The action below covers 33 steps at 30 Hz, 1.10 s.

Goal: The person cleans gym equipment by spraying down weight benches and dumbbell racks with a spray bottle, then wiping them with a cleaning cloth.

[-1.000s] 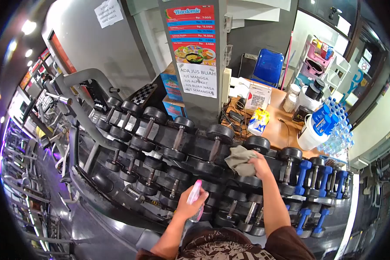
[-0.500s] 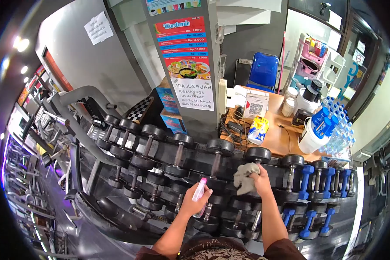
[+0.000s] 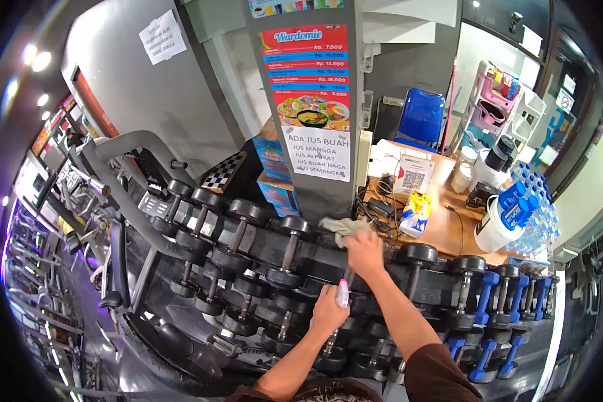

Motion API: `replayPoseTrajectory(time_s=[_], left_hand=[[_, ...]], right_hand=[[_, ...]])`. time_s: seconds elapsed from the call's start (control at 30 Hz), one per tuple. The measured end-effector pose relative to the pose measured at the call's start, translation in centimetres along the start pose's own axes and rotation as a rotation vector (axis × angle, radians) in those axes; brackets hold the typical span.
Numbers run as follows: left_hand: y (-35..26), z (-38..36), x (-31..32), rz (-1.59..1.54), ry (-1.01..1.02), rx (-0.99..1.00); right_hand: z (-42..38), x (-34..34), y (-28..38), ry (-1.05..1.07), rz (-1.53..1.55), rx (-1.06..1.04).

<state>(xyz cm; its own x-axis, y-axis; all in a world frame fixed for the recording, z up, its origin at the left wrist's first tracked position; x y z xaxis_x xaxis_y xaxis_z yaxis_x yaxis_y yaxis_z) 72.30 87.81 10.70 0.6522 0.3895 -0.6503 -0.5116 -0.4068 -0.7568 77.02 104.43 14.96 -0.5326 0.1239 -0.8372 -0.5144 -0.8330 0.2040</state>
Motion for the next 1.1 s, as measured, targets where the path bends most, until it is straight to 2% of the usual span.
replayPoseTrajectory(time_s=[0.13,0.17,0.23,0.33,0.47,0.53,0.63,0.67,0.77,0.87,0.97,1.03,1.1], left_hand=[[0.4,0.0,-0.2,-0.016,-0.001,-0.036],[0.5,-0.1,0.0,-0.026,0.016,-0.037],[0.5,0.3,0.1,-0.052,0.037,-0.03],[1.0,0.4,0.1,-0.055,0.02,-0.026],[0.4,0.3,-0.3,-0.035,0.036,-0.026],[0.4,0.3,-0.2,0.032,0.075,-0.106],[0.5,0.7,0.1,0.077,0.111,-0.143],[0.4,0.9,0.1,0.098,0.121,-0.135],[-0.3,0.7,0.4,0.089,0.141,-0.138],[-0.2,0.3,0.8,0.057,0.132,-0.133],[-0.1,0.3,0.8,0.06,0.109,-0.126],[0.0,0.8,0.9,0.072,0.128,-0.117],[0.3,0.8,1.1,0.107,0.155,-0.116]], right_hand=[[-4.0,-0.7,-4.5,-0.166,0.251,0.245],[-4.7,-0.3,-5.2,-0.254,0.288,0.305],[-4.0,0.0,-5.0,-0.282,0.261,0.348],[-0.8,-0.6,-2.3,-0.2,0.065,0.259],[4.4,2.8,0.4,0.114,-0.12,0.003],[5.6,5.5,1.2,0.233,-0.214,-0.127],[5.6,4.9,1.4,0.273,-0.276,-0.187],[4.9,4.0,0.5,0.278,-0.188,-0.124],[1.0,-1.0,-2.2,-0.058,-0.067,-0.041],[-3.4,-0.2,-5.9,-0.07,0.051,0.114],[-4.4,-1.5,-6.6,-0.235,0.104,0.19],[-2.9,-1.8,-5.0,-0.274,0.052,0.112],[-0.4,-0.9,-3.1,-0.189,0.077,0.076]])
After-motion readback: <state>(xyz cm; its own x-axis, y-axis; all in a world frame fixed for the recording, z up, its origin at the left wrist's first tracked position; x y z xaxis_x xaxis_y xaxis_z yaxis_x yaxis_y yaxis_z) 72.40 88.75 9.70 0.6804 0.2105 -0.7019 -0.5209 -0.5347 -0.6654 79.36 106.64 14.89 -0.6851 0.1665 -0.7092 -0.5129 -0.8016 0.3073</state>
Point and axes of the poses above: each hand's wrist, its own z-axis towards the middle knuckle, its own x-axis out of the palm, y = z × x, the point moved 9 cm from there along z, towards the middle knuckle, and after that the axes turned 7 degrees about -x, right-handed, at the moved point
